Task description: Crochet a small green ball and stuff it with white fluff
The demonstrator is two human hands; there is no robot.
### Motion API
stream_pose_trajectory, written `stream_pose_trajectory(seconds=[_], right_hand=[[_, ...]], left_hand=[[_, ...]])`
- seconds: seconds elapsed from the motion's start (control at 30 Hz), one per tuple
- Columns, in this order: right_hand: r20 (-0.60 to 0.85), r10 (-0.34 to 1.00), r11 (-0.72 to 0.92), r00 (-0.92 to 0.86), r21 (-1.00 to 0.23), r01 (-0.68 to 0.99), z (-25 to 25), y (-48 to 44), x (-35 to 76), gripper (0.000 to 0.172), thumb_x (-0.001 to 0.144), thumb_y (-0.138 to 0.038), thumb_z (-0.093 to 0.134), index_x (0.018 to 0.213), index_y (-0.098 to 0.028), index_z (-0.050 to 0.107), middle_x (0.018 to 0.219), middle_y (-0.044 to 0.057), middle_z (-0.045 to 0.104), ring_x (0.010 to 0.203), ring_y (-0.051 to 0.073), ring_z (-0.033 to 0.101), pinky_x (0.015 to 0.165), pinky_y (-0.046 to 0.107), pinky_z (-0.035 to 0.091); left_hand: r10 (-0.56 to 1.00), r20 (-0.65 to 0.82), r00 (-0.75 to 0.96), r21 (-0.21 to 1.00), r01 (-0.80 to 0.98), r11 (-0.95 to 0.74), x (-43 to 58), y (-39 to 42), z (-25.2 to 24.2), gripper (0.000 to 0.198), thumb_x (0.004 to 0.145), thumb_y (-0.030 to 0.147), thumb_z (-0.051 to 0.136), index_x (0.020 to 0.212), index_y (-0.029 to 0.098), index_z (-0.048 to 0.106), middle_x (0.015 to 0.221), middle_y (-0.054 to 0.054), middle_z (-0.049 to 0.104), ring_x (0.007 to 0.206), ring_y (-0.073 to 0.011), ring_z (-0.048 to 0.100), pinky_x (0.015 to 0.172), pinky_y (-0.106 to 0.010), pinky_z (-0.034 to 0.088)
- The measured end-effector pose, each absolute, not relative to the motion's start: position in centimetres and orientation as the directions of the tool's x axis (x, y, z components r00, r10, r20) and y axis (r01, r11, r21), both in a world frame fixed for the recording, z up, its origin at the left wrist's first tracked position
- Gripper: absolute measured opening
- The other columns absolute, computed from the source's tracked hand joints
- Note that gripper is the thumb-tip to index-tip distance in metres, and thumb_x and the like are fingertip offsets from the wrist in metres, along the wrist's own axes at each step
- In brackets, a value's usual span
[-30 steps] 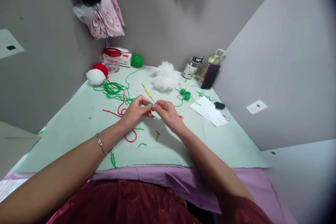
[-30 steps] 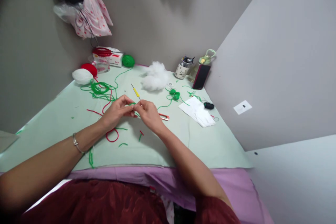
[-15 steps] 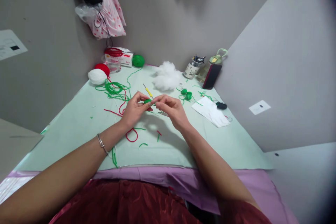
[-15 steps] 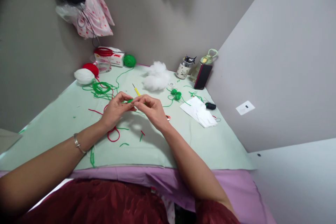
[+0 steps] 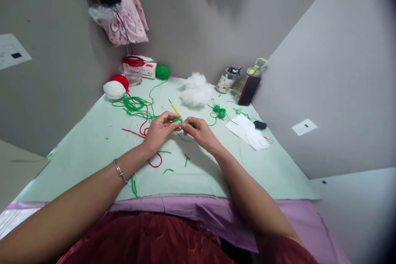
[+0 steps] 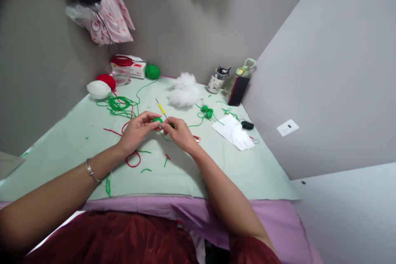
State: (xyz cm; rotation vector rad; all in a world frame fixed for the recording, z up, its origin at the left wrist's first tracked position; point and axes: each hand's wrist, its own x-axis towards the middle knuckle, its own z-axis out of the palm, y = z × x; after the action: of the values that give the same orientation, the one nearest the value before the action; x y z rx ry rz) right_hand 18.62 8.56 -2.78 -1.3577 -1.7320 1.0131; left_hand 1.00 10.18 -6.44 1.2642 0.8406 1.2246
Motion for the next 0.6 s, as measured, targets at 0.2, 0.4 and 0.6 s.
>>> stream_pose_trajectory(seconds=[0.2, 0.4, 0.6], right_hand=[[0.095, 0.993, 0.114, -0.068, -0.909, 0.400, -3.5, 8.7, 18.1, 0.030, 0.084, -0.044, 0.064, 0.068, -0.020, 0.057, 0.058, -0.007, 0.044, 0.058, 0.010, 0.035, 0.059, 0.027, 0.027], [0.108, 0.988, 0.143, -0.113, -0.920, 0.366, -3.5, 8.4, 17.6, 0.028, 0.086, -0.045, 0.059, 0.073, -0.020, 0.061, 0.059, -0.007, 0.044, 0.058, 0.011, 0.035, 0.059, 0.028, 0.030], [0.152, 0.977, 0.199, -0.152, -0.907, 0.371, -3.9, 7.1, 16.0, 0.018, 0.086, -0.035, 0.058, 0.074, -0.021, 0.057, 0.064, -0.005, 0.048, 0.063, 0.013, 0.040, 0.063, 0.029, 0.033]], left_hand=[[0.962, 0.112, 0.249, 0.965, -0.260, -0.045, 1.3, 9.9, -6.4, 0.040, 0.079, 0.042, 0.086, 0.108, 0.019, 0.075, 0.098, -0.003, 0.076, 0.083, -0.0181, 0.073, 0.088, -0.036, 0.058], [0.970, 0.065, 0.236, 0.942, -0.336, 0.019, 1.3, 10.0, -6.1, 0.037, 0.074, 0.036, 0.087, 0.104, 0.019, 0.075, 0.089, 0.000, 0.072, 0.082, -0.0151, 0.070, 0.090, -0.035, 0.058], [0.987, 0.025, 0.159, 0.937, -0.348, 0.032, 1.6, 10.5, -6.7, 0.032, 0.066, 0.025, 0.085, 0.092, 0.018, 0.068, 0.074, 0.003, 0.069, 0.067, -0.0133, 0.065, 0.071, -0.028, 0.053]])
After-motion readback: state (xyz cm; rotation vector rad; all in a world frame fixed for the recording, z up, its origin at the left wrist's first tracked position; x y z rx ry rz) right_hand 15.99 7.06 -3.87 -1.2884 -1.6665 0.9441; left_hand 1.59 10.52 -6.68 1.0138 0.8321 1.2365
